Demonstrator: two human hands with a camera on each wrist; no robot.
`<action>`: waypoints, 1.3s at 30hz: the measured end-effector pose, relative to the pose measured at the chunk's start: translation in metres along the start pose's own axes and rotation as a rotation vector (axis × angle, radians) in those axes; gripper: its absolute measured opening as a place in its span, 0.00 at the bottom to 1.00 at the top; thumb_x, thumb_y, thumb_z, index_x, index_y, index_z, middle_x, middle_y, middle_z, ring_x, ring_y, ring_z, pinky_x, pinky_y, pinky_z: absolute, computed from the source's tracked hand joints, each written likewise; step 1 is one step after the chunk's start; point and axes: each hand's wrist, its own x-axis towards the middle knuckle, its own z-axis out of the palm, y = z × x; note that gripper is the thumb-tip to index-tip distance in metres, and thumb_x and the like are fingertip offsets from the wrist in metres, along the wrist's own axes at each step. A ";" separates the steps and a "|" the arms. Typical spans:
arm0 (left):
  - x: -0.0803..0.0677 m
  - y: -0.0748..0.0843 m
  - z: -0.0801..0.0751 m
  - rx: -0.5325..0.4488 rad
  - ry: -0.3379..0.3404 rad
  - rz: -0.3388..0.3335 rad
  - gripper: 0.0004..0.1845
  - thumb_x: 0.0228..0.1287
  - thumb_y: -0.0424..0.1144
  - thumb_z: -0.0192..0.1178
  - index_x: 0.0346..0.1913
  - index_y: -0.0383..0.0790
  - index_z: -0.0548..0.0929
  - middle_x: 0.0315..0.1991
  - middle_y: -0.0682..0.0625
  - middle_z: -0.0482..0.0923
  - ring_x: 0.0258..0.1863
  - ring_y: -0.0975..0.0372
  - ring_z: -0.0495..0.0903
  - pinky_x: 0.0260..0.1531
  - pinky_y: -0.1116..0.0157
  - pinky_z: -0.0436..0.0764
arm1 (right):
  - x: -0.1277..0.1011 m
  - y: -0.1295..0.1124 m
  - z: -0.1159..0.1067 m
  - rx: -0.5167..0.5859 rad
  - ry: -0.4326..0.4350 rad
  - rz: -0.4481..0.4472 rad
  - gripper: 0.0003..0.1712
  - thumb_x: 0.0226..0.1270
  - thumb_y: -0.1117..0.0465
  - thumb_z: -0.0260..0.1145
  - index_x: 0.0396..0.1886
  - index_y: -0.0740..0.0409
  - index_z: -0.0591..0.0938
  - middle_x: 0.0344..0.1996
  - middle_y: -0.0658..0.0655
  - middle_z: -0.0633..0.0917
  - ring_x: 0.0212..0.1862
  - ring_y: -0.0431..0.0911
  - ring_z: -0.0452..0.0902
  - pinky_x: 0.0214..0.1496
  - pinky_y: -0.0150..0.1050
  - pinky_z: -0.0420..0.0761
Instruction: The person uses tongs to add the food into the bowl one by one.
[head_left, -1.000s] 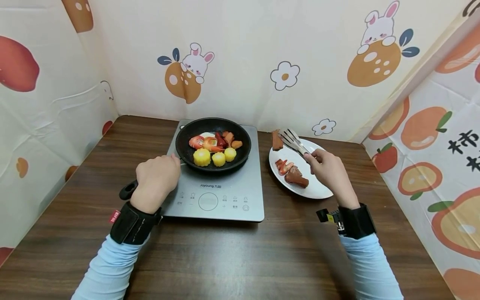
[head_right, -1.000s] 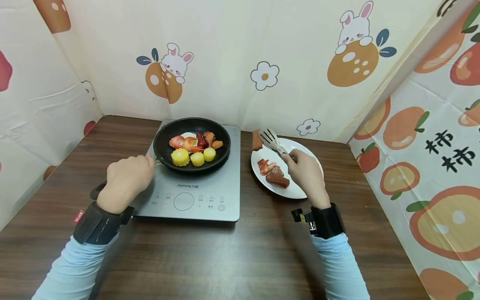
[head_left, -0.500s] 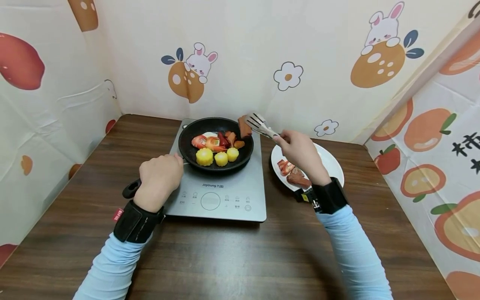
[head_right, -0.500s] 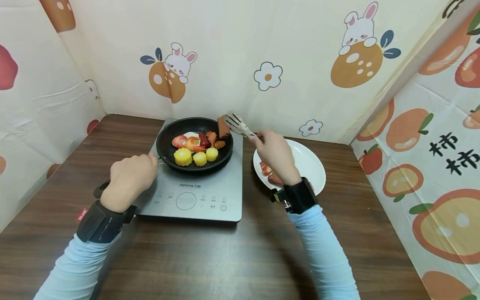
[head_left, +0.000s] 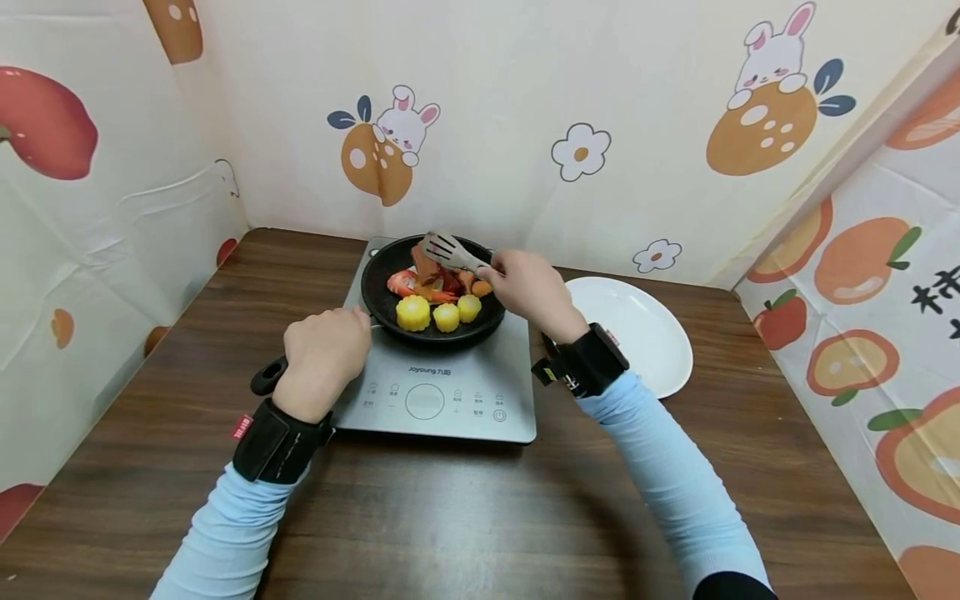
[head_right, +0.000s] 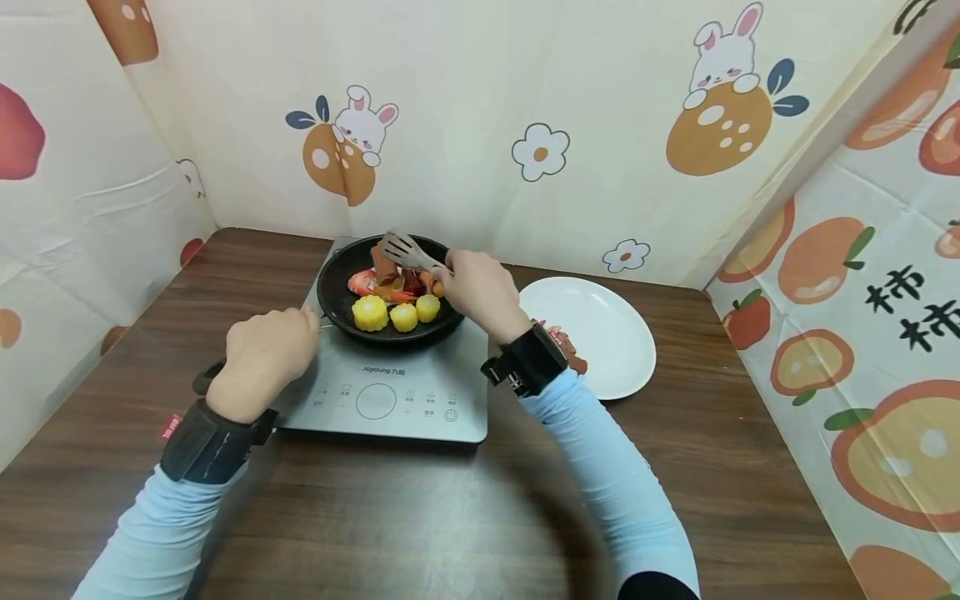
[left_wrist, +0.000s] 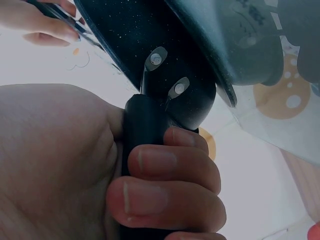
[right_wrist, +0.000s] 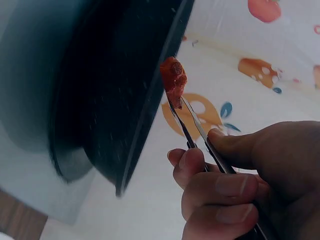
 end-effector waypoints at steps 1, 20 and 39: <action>0.000 0.000 0.000 0.000 0.000 0.000 0.33 0.83 0.45 0.30 0.20 0.36 0.74 0.21 0.43 0.72 0.22 0.51 0.75 0.21 0.59 0.70 | 0.001 -0.002 0.002 0.000 -0.004 0.000 0.20 0.80 0.44 0.55 0.33 0.53 0.78 0.24 0.52 0.71 0.28 0.48 0.69 0.30 0.38 0.64; 0.001 0.001 0.000 0.009 -0.003 -0.015 0.33 0.83 0.46 0.30 0.22 0.34 0.75 0.23 0.41 0.74 0.23 0.50 0.77 0.22 0.57 0.71 | -0.004 -0.010 0.015 -0.015 -0.045 0.091 0.27 0.79 0.36 0.52 0.37 0.54 0.78 0.24 0.52 0.72 0.27 0.48 0.73 0.26 0.39 0.65; 0.002 0.002 0.001 0.021 -0.028 -0.023 0.33 0.83 0.46 0.29 0.23 0.34 0.76 0.24 0.41 0.75 0.25 0.50 0.78 0.23 0.57 0.71 | -0.015 -0.005 0.017 -0.004 -0.012 0.051 0.28 0.76 0.35 0.55 0.46 0.55 0.80 0.29 0.54 0.80 0.29 0.48 0.76 0.26 0.38 0.68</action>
